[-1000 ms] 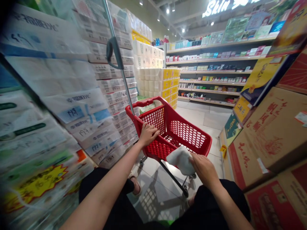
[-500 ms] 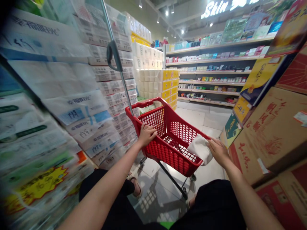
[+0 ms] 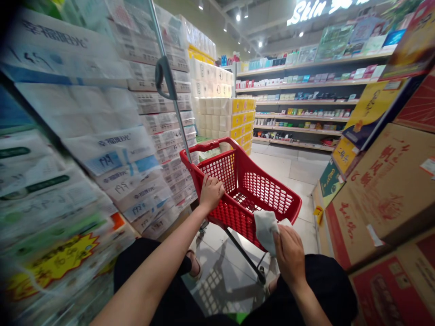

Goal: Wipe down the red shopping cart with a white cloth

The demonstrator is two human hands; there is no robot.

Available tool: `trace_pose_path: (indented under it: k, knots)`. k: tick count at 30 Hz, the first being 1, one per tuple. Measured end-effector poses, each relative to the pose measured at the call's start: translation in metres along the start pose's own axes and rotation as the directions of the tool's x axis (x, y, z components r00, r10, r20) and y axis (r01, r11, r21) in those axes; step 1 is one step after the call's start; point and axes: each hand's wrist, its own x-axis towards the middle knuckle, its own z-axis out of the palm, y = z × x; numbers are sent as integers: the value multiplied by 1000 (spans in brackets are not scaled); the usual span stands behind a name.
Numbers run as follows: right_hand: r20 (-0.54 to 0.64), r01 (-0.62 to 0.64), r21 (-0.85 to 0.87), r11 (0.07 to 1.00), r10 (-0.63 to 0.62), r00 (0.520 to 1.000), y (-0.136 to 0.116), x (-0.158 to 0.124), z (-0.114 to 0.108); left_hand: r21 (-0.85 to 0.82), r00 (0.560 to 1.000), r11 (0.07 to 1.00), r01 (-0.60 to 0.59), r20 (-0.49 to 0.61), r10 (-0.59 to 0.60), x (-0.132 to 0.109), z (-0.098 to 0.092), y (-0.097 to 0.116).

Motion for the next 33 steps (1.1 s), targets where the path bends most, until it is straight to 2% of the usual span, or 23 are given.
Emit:
trace_pose_path:
  k: [2,5,10,12,14,16,19,26,30,33]
  knots:
    - [96,64,-4,998,-64,993,10,5,-5,-39,1000,999,-9,17,10,2,1,-4]
    - [179,136,-60,989,-124,976,49,23,-14,-94,998,995,-31,55,36,5,4,-12]
    - [125,67,-209,976,-41,991,127,64,-19,-135,995,990,-47,77,58,9,10,-22]
    - [156,81,-218,973,-47,987,145,78,-15,-143,995,989,-44,79,56,9,11,-22]
    - [153,76,-196,978,-46,987,152,87,-9,-136,996,990,-38,75,48,10,11,-21]
    - [104,34,-151,988,-18,994,146,88,-4,-105,998,994,-26,57,32,10,10,-18]
    - [29,5,-75,997,-3,1000,122,74,-1,-32,1000,999,-4,28,5,9,7,-11]
    - [-78,64,8,998,-63,995,32,19,-5,36,1000,999,16,6,-16,8,4,2]
    - [-3,78,-27,997,-78,997,-9,17,3,21,1000,1000,19,8,-19,8,6,7]
    - [65,115,-45,992,-112,992,-14,24,5,-5,1000,1000,6,13,-6,8,5,6]
